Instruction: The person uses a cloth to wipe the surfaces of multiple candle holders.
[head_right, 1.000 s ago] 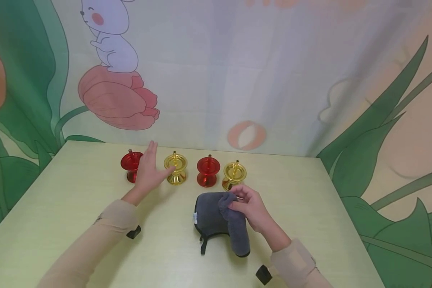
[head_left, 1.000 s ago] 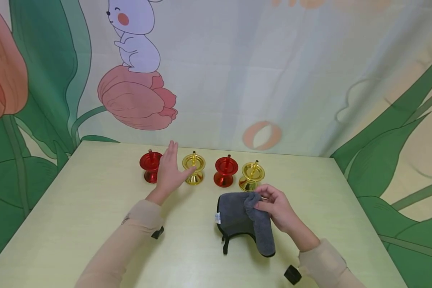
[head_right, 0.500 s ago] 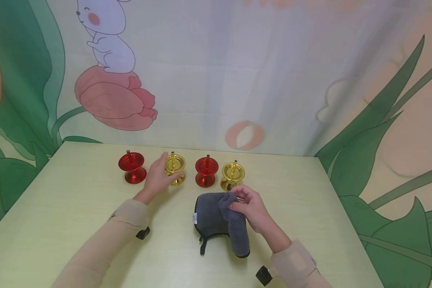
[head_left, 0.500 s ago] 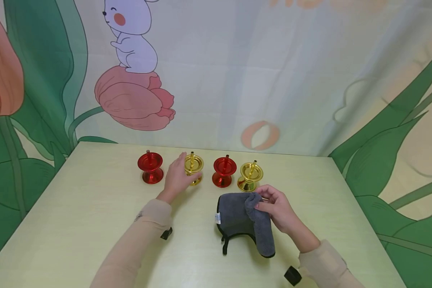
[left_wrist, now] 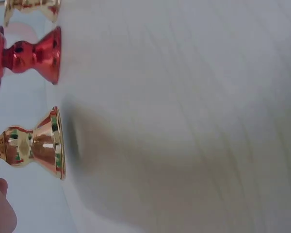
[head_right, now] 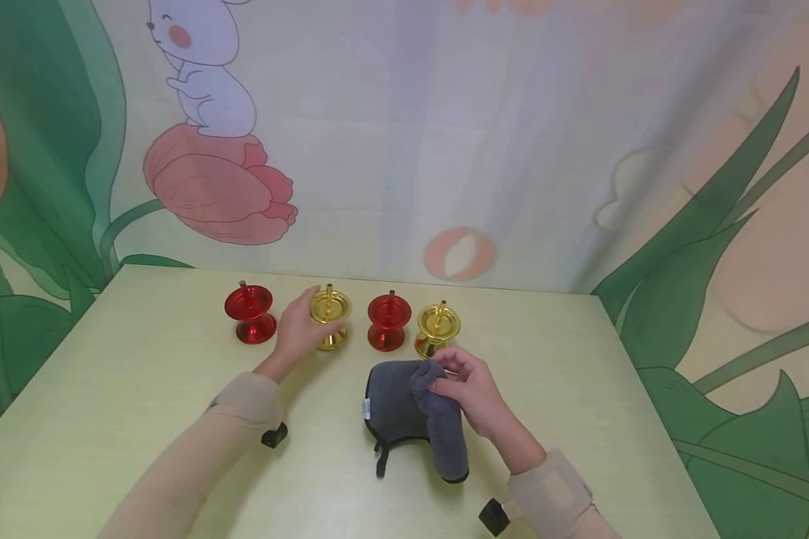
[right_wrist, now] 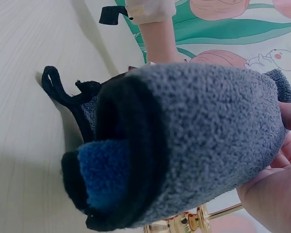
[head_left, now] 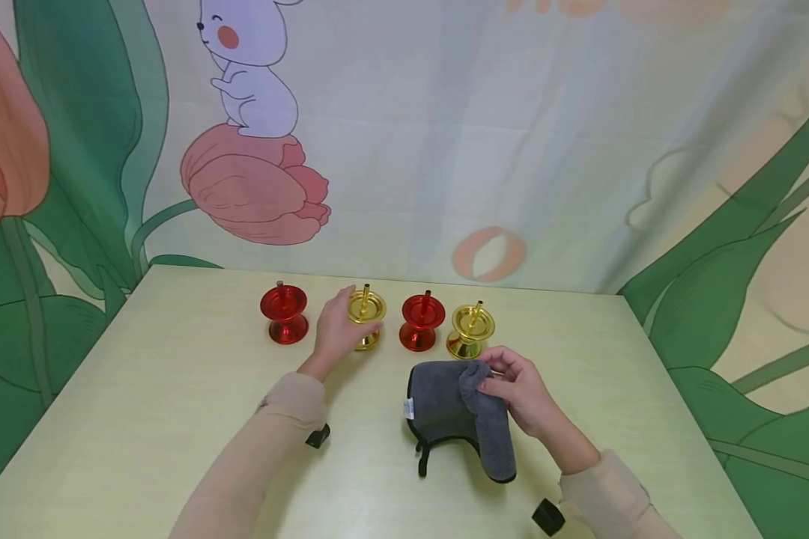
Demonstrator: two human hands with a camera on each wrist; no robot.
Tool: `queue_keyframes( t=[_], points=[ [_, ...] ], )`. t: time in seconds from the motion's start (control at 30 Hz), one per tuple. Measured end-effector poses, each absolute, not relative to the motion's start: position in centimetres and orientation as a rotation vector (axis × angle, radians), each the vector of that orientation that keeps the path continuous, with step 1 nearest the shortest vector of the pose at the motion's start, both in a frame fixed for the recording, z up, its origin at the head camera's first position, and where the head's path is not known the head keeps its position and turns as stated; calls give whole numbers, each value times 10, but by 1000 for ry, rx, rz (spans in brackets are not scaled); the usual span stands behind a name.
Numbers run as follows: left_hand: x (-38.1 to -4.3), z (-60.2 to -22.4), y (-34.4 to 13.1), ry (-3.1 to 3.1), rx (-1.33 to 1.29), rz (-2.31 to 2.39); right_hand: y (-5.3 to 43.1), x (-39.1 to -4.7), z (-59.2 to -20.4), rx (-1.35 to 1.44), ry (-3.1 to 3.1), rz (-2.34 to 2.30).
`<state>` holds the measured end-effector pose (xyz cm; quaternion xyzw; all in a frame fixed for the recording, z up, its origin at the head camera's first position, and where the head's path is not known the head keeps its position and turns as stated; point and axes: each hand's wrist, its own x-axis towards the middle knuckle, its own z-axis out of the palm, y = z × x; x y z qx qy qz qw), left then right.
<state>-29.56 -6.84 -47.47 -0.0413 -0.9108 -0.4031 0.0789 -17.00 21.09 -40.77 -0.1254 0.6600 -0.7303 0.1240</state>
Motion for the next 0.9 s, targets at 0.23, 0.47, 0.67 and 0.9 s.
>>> queue_keyframes(
  t=[0.23,0.47,0.67,0.9],
  points=[
    [-282,-458,-65,-2702,-162,-1214,208,-169,-406,-379,1922,-2143],
    [-266,-447,-69,-2730,-221,-1166,207,-169,-401,-397,1923,-2153],
    [-246,-434,-71,-2781,-329,-1130,207,-171,-389,-353,1939,-2231],
    [-224,-420,-69,-2807,-509,-1098,205,-174,-377,-247,1970,-2326]
  ],
)
